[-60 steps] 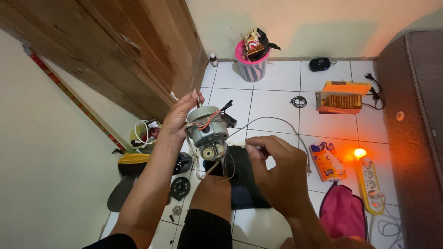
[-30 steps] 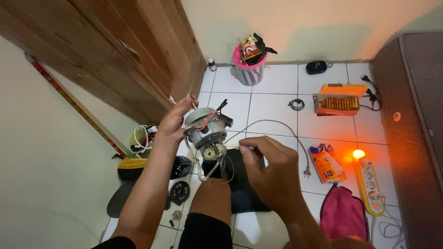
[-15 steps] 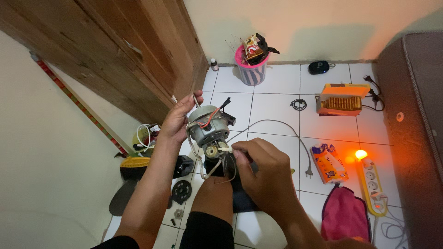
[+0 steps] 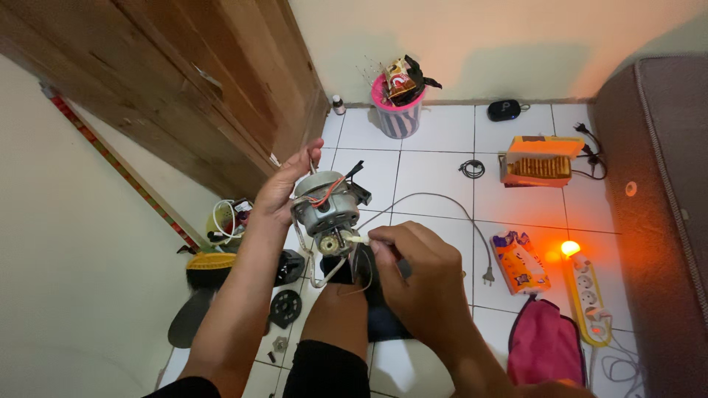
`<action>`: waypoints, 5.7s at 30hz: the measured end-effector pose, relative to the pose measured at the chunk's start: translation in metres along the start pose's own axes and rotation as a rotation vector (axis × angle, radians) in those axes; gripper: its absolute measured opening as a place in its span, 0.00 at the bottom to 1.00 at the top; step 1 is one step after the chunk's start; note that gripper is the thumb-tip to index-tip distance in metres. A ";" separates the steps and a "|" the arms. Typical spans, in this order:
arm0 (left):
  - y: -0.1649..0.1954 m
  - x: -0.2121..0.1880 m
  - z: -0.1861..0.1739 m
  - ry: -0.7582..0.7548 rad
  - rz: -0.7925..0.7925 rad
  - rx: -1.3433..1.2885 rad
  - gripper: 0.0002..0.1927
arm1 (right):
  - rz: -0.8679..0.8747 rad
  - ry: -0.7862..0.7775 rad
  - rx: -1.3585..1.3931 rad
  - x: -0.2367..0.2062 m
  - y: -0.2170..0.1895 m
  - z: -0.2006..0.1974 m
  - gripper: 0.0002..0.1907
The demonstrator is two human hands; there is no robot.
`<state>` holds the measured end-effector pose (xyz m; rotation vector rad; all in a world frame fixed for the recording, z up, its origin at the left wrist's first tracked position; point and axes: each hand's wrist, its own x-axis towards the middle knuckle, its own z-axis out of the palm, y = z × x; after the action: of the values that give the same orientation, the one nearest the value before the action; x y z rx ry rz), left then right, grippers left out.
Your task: The person sits on the floor servicing a disassembled electric fan motor. They wipe the motor housing and a white plastic part with tissue, unscrew and reposition components by hand, and use a screwdriver to tighten screws on the motor assembly.
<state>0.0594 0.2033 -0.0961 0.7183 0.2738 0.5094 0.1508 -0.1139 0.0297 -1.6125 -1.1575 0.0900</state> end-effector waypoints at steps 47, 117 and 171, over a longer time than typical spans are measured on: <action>-0.021 0.002 0.001 0.086 0.039 0.127 0.16 | -0.412 -0.313 -0.203 0.032 -0.016 0.015 0.15; -0.028 -0.001 0.015 0.068 -0.013 0.140 0.25 | -0.352 -0.635 -0.072 0.062 -0.003 0.004 0.04; -0.017 -0.025 0.051 -0.002 -0.052 0.178 0.27 | -0.456 -0.578 -0.159 0.061 -0.012 -0.003 0.03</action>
<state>0.0648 0.1508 -0.0687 0.8826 0.3377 0.4385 0.1767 -0.0740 0.0690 -1.4550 -1.9982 0.1774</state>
